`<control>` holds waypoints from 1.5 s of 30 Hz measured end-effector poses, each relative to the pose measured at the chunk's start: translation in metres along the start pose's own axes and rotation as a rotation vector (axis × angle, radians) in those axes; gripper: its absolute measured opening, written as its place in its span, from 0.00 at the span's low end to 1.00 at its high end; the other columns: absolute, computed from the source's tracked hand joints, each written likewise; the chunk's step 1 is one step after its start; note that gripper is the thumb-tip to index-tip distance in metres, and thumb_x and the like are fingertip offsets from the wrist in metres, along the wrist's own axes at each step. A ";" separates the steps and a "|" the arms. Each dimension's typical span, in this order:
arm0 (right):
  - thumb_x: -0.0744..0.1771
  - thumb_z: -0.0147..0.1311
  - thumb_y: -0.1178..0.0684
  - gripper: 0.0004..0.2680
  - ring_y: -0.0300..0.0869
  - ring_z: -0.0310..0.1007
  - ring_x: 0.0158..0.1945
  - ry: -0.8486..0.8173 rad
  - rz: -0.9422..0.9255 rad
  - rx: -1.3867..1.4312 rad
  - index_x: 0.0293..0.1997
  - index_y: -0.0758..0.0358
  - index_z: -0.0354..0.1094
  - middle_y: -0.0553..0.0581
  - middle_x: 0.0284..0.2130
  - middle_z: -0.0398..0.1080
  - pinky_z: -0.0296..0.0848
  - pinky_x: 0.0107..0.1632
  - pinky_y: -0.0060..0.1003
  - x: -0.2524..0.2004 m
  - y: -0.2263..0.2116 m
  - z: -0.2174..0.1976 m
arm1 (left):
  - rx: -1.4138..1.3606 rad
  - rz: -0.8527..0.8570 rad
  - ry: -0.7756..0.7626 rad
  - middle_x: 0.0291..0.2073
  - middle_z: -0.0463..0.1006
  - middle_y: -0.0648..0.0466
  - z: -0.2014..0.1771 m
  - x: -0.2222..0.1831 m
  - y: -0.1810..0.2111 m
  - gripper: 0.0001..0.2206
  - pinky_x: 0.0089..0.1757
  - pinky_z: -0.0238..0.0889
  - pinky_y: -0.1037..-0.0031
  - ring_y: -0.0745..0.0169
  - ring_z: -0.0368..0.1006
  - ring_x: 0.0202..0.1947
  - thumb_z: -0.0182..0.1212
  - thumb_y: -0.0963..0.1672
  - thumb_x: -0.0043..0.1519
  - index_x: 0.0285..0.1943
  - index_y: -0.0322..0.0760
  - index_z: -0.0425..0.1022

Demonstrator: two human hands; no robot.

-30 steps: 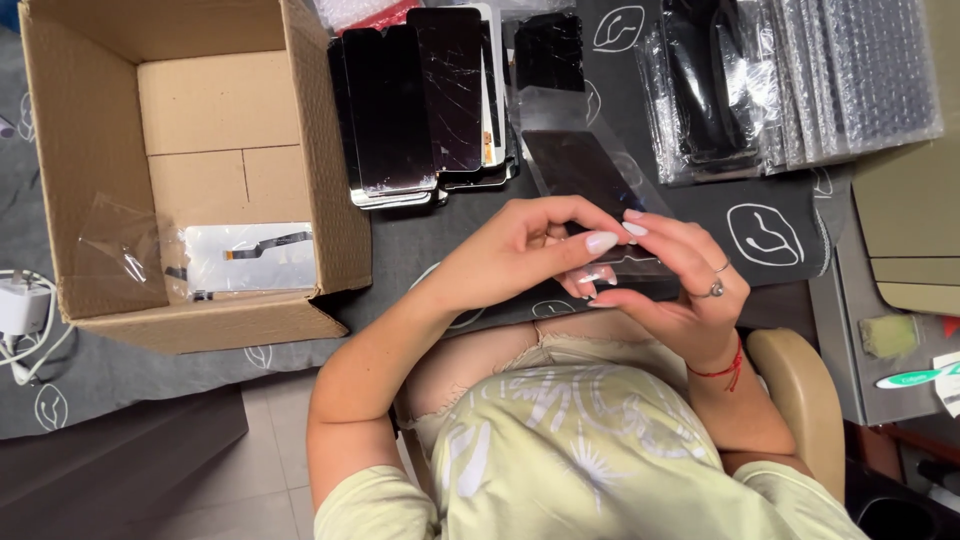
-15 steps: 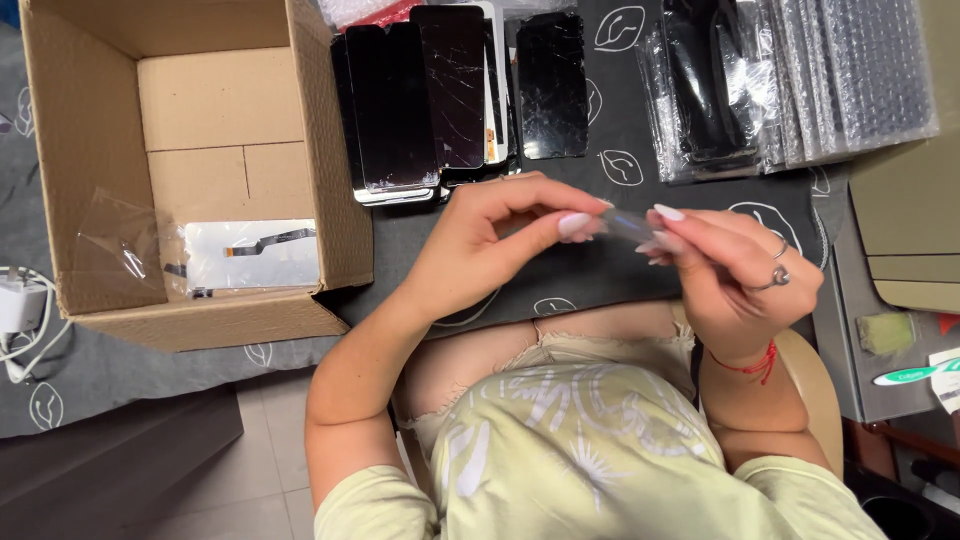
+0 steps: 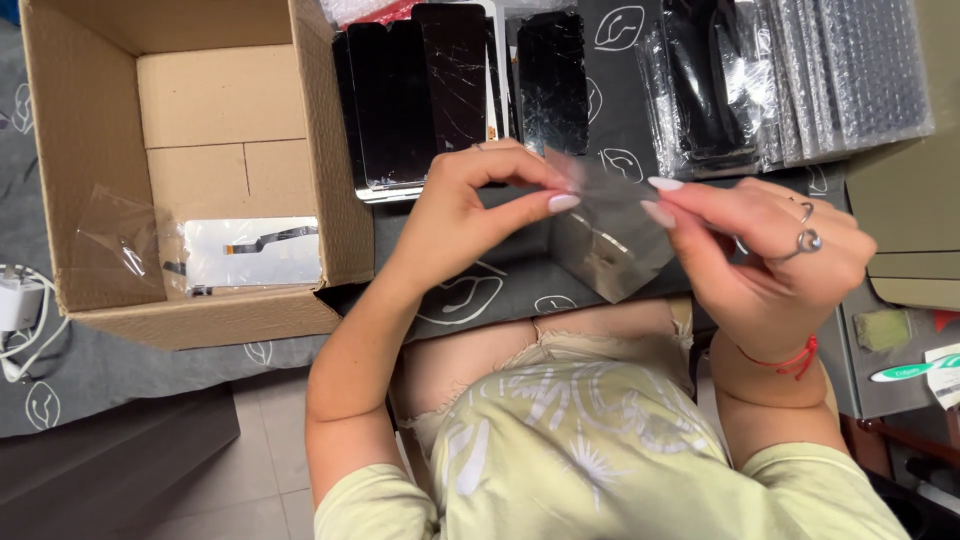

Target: The person is placing individual mobile phone screens into protective plastic sleeves and organizing them on a workspace.

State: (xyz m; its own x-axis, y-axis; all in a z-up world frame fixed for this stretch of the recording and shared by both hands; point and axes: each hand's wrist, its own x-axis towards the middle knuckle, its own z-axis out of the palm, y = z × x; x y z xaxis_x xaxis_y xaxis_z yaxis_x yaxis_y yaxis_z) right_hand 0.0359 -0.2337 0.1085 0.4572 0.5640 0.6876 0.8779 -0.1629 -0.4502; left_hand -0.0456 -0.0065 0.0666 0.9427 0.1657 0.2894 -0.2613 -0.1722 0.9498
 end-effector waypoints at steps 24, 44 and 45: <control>0.71 0.49 0.66 0.12 0.49 0.81 0.42 -0.113 0.708 0.411 0.62 0.78 0.63 0.72 0.40 0.77 0.80 0.50 0.37 -0.059 0.028 0.024 | 0.116 -0.229 -0.079 0.22 0.75 0.60 0.029 0.020 -0.073 0.05 0.34 0.63 0.78 0.72 0.68 0.26 0.68 0.46 0.61 0.37 0.41 0.83; 0.66 0.59 0.69 0.09 0.42 0.81 0.33 -0.029 1.055 0.642 0.49 0.79 0.68 0.70 0.35 0.77 0.84 0.41 0.31 -0.152 0.104 0.043 | 0.085 -0.354 -0.337 0.27 0.84 0.56 0.074 0.070 -0.157 0.04 0.38 0.72 0.76 0.68 0.78 0.29 0.68 0.42 0.60 0.42 0.40 0.83; 0.66 0.59 0.69 0.09 0.41 0.80 0.33 0.001 1.019 0.615 0.50 0.78 0.68 0.69 0.35 0.77 0.84 0.40 0.31 -0.153 0.104 0.043 | 0.091 -0.357 -0.363 0.29 0.84 0.56 0.074 0.071 -0.159 0.05 0.39 0.72 0.74 0.67 0.79 0.30 0.68 0.41 0.59 0.43 0.40 0.83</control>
State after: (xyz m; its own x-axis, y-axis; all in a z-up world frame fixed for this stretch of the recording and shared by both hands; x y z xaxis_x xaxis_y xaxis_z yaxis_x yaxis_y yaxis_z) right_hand 0.0508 -0.3022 -0.0684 0.9054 0.3990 -0.1448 -0.1051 -0.1198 -0.9872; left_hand 0.0783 -0.0387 -0.0721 0.9853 -0.1151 -0.1259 0.0934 -0.2531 0.9629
